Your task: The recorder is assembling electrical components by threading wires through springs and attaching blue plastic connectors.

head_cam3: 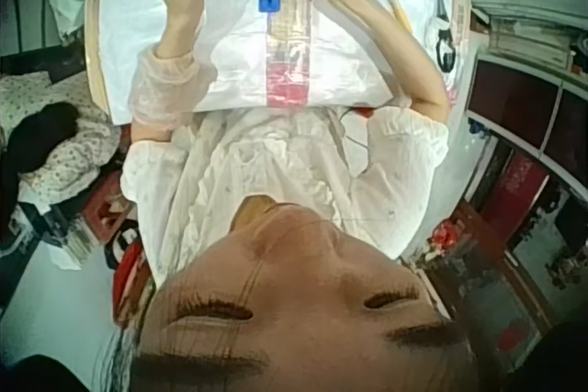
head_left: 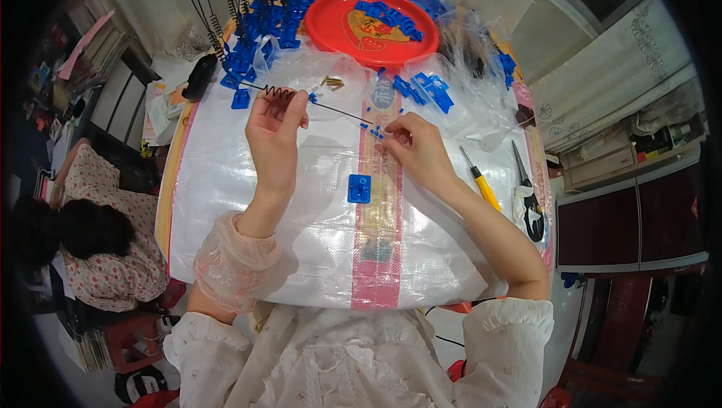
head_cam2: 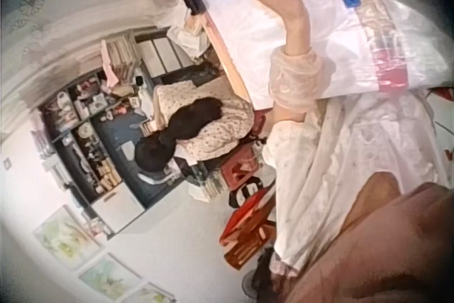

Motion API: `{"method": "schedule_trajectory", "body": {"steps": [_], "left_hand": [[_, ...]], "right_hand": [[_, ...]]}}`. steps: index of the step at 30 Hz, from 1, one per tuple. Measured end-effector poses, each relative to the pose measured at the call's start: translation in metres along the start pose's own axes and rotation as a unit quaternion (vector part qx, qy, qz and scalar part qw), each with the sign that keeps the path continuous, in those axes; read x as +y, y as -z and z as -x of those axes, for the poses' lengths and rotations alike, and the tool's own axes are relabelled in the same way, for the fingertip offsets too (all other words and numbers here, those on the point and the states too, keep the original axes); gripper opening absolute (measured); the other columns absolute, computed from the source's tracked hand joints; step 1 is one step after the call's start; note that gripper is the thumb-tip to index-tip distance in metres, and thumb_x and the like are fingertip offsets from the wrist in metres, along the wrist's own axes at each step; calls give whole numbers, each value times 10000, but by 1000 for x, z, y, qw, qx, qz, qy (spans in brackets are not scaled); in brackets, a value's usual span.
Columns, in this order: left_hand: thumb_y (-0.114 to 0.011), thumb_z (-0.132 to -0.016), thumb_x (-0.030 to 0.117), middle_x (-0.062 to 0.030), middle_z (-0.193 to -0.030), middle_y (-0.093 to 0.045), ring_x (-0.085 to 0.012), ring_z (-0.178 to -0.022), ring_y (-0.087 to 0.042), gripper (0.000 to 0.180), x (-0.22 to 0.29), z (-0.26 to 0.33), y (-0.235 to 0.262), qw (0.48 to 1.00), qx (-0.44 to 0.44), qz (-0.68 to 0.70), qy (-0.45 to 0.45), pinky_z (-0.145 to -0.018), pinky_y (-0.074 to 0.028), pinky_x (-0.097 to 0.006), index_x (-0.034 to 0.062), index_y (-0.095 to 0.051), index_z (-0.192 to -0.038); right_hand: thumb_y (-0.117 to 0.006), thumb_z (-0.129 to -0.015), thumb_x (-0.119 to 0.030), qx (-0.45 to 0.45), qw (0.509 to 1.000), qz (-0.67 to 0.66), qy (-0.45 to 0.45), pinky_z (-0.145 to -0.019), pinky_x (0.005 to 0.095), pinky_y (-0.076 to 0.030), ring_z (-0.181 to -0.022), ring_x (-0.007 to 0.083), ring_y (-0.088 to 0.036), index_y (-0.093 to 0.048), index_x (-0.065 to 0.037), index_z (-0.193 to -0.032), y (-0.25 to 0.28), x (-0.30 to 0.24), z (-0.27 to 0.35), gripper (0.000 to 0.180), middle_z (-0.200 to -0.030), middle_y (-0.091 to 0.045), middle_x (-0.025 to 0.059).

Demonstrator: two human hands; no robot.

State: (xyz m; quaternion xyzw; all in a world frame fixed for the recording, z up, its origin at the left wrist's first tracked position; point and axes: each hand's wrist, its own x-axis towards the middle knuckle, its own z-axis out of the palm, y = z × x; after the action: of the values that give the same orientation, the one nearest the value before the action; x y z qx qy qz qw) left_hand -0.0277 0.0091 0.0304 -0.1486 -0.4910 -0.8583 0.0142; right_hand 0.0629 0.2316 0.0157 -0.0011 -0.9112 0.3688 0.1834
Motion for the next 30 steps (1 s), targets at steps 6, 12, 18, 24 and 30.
{"method": "schedule_trajectory", "body": {"steps": [6, 12, 18, 24, 30], "left_hand": [[-690, -964, 50, 5, -951, -623, -69, -771, -541, 100, -7, -1, 5, 1000, 4, -3, 23, -720, -426, -221, 66, -622, -1036], [-690, -963, 54, 7, -941, -619, -65, -766, -536, 101, -8, 3, 1, 999, -6, -9, 38, -718, -425, -225, 65, -626, -1040], [-706, -953, 67, 3, -927, -619, -68, -760, -544, 115, -12, 4, 0, 999, -10, -8, 52, -701, -434, -229, 59, -623, -1032], [-699, -961, 84, -12, -930, -637, -78, -780, -577, 105, -8, 15, -8, 995, -40, 7, 95, -703, -456, -238, 52, -624, -1028], [-657, -993, 96, -21, -979, -644, -86, -839, -591, 96, -12, 34, -18, 988, -99, -34, 111, -766, -466, -241, 46, -621, -1066]], "right_hand": [[-756, -803, -66, -38, 998, 25, -48, -768, 425, -528, -847, 348, -665, -682, 62, -914, -14, 0, -6, 185, -911, -667, 205], [-746, -800, -49, -45, 997, 29, -61, -730, 414, -532, -792, 333, -679, -692, 57, -885, -12, -1, -11, 146, -857, -693, 189], [-755, -817, -62, -37, 992, -59, -108, -712, 350, -535, -744, 232, -687, -723, 52, -900, -2, 3, -13, 145, -822, -722, 164], [-762, -859, -51, -49, 995, -18, -85, -666, 263, -480, -731, 92, -582, -714, 21, -924, 40, -3, 37, 108, -808, -698, 48], [-754, -867, -36, -70, 993, 7, -92, -712, 294, -515, -781, 170, -623, -694, 23, -946, 35, -2, 86, 116, -904, -638, 86]]}}
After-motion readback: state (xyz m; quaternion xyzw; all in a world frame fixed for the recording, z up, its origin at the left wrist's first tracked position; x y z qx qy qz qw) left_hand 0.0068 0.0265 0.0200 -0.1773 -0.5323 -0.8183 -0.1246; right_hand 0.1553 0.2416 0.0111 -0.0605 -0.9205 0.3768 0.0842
